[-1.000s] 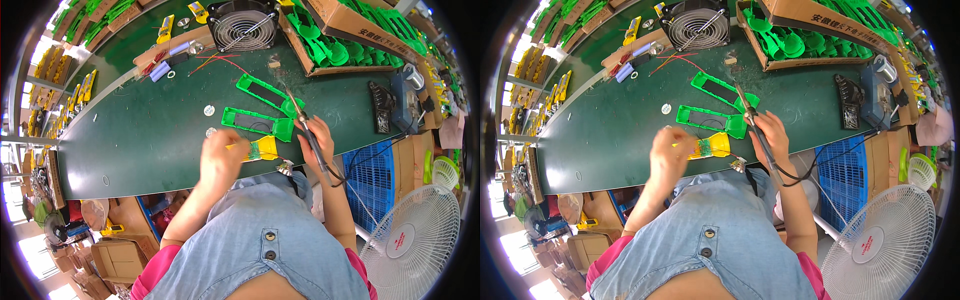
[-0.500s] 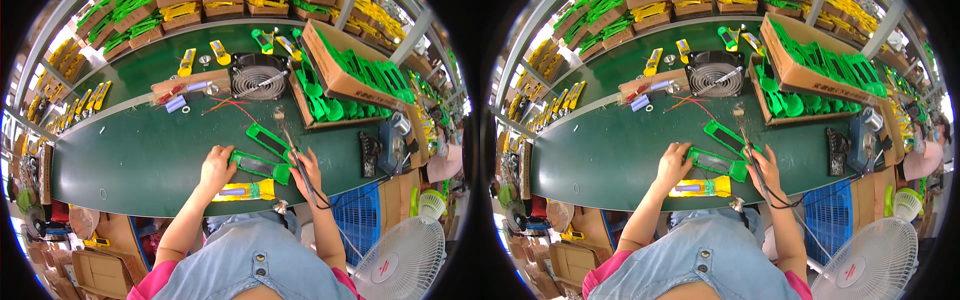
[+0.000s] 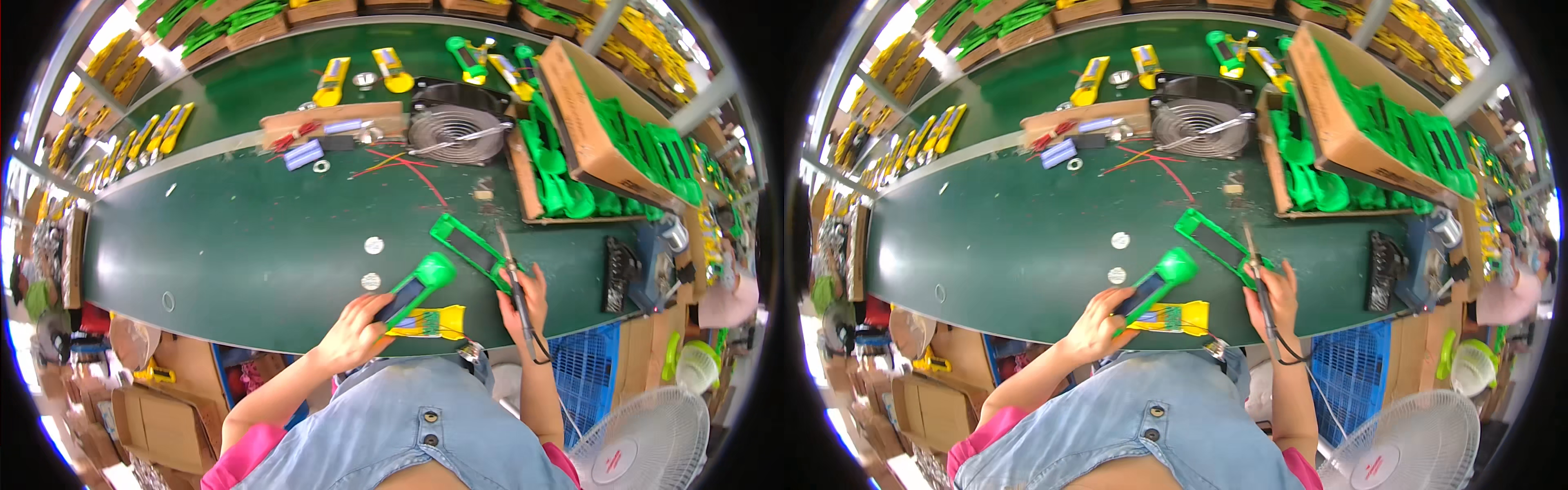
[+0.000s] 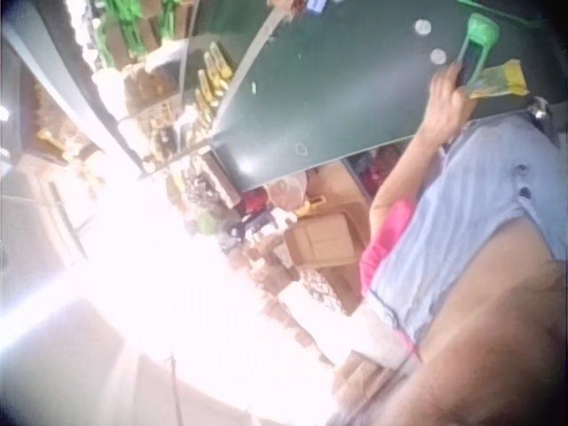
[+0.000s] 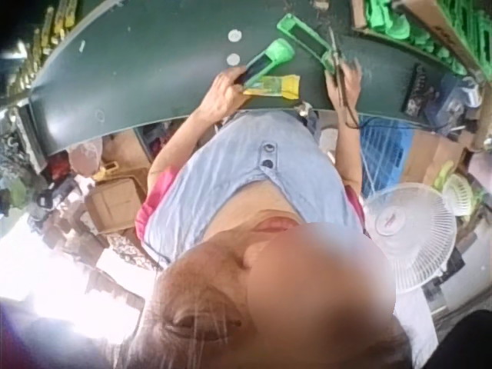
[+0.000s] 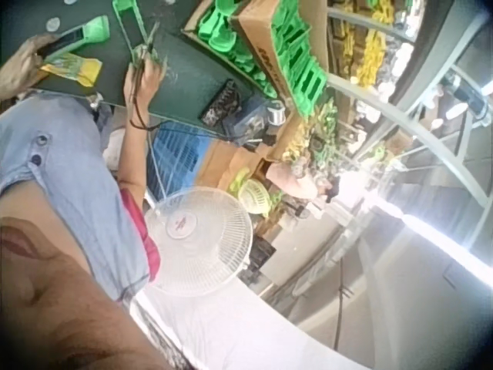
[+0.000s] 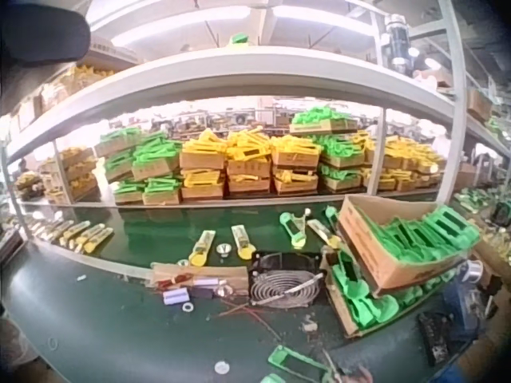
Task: The person solders wires and circuit boards into flashlight casings using a soldering iron, fits the flashlight halves together by hand, and places the assembled flashlights onto the upper shelf.
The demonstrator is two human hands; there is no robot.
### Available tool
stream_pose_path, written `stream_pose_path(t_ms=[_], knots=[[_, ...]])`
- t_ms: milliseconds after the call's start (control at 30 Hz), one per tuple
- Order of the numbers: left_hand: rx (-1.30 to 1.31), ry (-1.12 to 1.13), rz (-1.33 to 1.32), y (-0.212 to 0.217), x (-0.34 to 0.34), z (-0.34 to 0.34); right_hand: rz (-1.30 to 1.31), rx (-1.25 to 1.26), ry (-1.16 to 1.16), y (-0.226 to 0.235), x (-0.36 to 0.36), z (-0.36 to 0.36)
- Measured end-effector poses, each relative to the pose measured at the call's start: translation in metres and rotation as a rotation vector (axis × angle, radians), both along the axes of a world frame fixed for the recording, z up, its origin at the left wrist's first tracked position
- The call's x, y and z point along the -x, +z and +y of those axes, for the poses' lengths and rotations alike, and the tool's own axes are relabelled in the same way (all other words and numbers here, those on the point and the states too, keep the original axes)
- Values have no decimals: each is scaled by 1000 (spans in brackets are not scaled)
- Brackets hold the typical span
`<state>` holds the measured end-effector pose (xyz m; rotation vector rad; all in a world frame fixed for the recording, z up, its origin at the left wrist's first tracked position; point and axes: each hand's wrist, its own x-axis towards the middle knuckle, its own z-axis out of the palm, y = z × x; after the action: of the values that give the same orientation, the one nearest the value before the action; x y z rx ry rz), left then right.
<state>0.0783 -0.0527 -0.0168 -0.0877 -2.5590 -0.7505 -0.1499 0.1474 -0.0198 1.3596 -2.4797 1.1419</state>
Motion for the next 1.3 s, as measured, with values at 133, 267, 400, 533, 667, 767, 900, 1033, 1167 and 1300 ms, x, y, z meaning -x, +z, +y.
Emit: stream_pose_path(t_ms=[133, 267, 400, 533, 667, 767, 900, 1033, 1167, 1300], knots=[[109, -130, 167, 13, 26, -25, 83, -69, 39, -6, 2, 5], [84, 174, 159, 91, 60, -93, 70, -44, 3, -14, 2, 13], [184, 555, 337, 110, 121, -234, 102, -60, 17, -11, -2, 9], [206, 927, 263, 49, 174, -374, 95, -83, -5, -10, -1, 5], [51, 1193, -176, -16, 188, -435, 83, -39, -23, -12, 3, 0], [423, 1112, -679, 18, 224, -415, 68, -39, -40, -10, 4, 3], [1338, 283, -152, 36, 250, -356, 60, -154, -56, 0, 2, 4], [1176, -177, -179, 35, 259, -331, 74, -78, -63, -2, 2, 3], [969, -103, -258, 64, 238, -317, 81, 9, -2, -1, 2, 2], [935, 0, 19, 139, 206, -259, 102, 69, -18, -4, 0, 1]])
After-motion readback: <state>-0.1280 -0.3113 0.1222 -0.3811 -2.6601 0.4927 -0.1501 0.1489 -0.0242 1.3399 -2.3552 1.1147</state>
